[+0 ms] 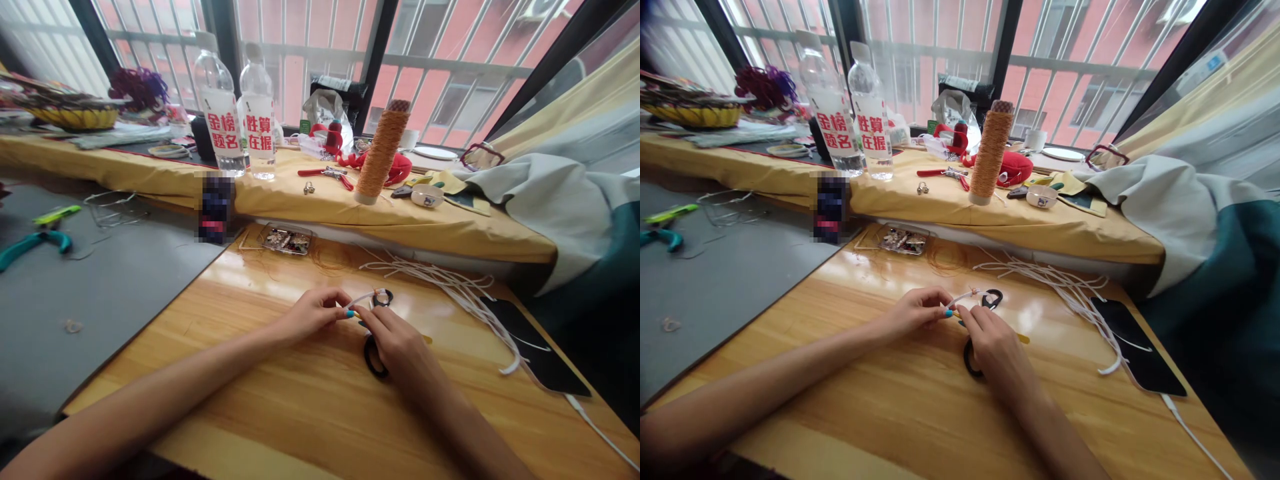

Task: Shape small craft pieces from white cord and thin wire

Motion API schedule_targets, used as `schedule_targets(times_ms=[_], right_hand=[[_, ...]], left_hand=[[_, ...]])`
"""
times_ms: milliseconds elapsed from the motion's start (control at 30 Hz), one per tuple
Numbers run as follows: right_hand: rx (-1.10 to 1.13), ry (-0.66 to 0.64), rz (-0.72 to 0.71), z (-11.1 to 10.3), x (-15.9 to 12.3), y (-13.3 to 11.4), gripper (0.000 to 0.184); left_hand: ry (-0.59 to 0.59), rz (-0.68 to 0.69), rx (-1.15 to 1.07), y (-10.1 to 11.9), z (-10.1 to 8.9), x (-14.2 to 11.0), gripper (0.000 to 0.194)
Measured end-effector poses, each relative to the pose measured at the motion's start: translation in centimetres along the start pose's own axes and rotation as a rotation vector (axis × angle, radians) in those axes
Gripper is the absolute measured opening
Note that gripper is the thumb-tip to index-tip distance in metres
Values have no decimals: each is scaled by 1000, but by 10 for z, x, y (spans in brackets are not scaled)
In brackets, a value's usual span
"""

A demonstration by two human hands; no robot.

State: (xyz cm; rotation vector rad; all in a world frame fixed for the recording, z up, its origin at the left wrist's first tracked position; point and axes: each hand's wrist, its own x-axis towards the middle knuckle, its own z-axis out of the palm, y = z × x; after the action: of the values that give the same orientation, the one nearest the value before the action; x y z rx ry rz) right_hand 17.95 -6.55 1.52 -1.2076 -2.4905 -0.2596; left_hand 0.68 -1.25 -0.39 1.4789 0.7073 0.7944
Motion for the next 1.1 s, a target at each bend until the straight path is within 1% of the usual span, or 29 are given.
schedule_targets(times_ms=[133,267,333,400,500,567,667,767,833,900,1000,1100], right_hand=[[-31,3,-17,3,-2,-1,38],[31,101,-4,12,-4,-1,31],[50,115,25,14,-4,-1,26],[28,86,87,13,-3,-3,24],[-32,57,165,8,-1,-6,25],[-36,70,174,5,0,-7,27],[-36,99,145,3,1,-6,27],[-61,73,105,3,0,-5,27],[-50,65,86,5,-1,-3,23],[-26,85,74,6,-2,-1,20],[-47,82,34,6,-3,-1,15],[-114,75,-16,2,-2,-2,20]], left_hand=[[26,26,18,1,0,0,17],[41,39,7,0,0,1,18],[39,35,3,0,1,1,19],[34,35,10,0,1,1,20],[31,33,41,1,2,1,20],[29,27,61,2,2,1,20],[35,25,72,2,2,0,21],[39,25,86,2,2,-1,21],[29,25,95,2,2,-2,19],[26,23,99,2,2,-2,17],[49,30,89,2,2,-2,16],[61,43,47,1,3,-1,18]])
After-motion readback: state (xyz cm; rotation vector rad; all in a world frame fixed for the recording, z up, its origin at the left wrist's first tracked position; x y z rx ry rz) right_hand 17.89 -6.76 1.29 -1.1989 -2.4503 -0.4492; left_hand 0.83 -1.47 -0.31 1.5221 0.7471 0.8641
